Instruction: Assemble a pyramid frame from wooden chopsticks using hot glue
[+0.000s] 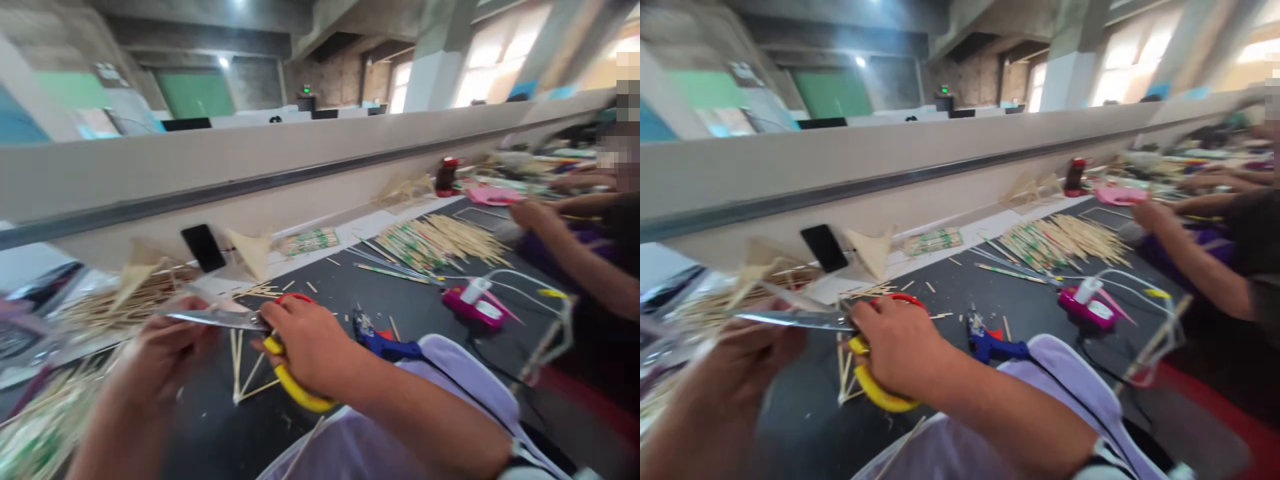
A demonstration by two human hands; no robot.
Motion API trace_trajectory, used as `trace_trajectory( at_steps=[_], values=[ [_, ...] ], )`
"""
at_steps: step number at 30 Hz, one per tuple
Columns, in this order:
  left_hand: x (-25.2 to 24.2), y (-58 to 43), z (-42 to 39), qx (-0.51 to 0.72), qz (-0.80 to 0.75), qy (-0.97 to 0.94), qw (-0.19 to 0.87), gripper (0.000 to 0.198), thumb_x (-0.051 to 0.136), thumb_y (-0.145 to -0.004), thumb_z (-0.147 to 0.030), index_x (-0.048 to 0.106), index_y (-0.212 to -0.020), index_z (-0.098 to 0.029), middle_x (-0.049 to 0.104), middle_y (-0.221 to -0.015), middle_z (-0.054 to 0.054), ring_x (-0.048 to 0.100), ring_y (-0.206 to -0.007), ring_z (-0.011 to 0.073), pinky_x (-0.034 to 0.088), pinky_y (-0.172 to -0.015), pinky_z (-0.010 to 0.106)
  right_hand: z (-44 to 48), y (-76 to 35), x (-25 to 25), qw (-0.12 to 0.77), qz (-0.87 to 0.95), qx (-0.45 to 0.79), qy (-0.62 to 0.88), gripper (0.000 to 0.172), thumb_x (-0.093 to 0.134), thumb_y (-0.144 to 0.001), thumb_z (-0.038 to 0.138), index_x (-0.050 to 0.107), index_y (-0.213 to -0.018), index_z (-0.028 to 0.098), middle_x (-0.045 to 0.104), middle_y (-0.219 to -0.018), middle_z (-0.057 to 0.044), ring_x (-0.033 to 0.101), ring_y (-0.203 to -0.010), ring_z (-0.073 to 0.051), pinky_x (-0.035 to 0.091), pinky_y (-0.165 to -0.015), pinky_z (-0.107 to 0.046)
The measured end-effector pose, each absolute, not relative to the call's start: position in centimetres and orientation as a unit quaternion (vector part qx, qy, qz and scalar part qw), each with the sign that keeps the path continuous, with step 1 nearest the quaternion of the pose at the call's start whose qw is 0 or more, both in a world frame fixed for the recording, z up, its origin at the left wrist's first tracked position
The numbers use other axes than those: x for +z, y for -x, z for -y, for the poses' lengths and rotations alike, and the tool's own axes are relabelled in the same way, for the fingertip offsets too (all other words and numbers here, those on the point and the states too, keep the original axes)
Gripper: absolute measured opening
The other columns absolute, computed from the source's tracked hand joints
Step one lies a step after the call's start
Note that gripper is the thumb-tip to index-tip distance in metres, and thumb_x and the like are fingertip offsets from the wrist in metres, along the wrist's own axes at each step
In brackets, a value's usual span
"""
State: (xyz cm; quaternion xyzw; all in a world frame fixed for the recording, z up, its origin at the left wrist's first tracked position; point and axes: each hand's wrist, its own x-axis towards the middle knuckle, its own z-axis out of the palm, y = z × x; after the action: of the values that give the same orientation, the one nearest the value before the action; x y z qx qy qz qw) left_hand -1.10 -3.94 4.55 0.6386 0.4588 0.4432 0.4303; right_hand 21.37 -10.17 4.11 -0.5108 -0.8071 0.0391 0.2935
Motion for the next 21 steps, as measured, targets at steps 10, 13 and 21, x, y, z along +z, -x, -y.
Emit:
trace_trajectory(
  at_steps=[10,13,21],
  values=[
    [5.9,-2.4,4.8,0.436,-0.413,-0.607,0.520,0.023,0.067,-0.072,-0.034,0.060,-0.066,-0.013,0.052,-0.051,-0.002,0.032,-0.038,0.0024,0.019,-0.036,0.015,9.4,-21.6,2.8,0.277,0.802,0.022,0.529,0.026,0.042,-0.089,0.039,0.052,-0.103,0.020,0.063,-0.090,-0.007,0.058,-0.081,-0.020,0.043,-0.070,-0.032],
    [5.7,-2.6,5.1,0.475,-0.420,-0.601,0.486,0.020,0.069,-0.069,-0.033,0.063,-0.068,-0.014,0.050,-0.049,-0.003,0.035,-0.040,0.0033,0.022,-0.038,0.014,9.8,-21.6,3.4,0.274,0.799,0.013,0.535,0.023,0.043,-0.088,0.037,0.051,-0.102,0.020,0.062,-0.090,-0.007,0.057,-0.081,-0.020,0.042,-0.069,-0.031],
    [6.6,-2.6,6.6,0.537,-0.403,-0.546,0.501,0.016,0.074,-0.059,-0.027,0.066,-0.067,-0.015,0.051,-0.049,-0.003,0.042,-0.043,0.0059,0.030,-0.040,0.015,11.8,-21.4,5.0,0.273,0.793,-0.017,0.545,0.022,0.044,-0.088,0.038,0.051,-0.101,0.022,0.059,-0.089,-0.005,0.054,-0.076,-0.018,0.038,-0.063,-0.029]
  ],
)
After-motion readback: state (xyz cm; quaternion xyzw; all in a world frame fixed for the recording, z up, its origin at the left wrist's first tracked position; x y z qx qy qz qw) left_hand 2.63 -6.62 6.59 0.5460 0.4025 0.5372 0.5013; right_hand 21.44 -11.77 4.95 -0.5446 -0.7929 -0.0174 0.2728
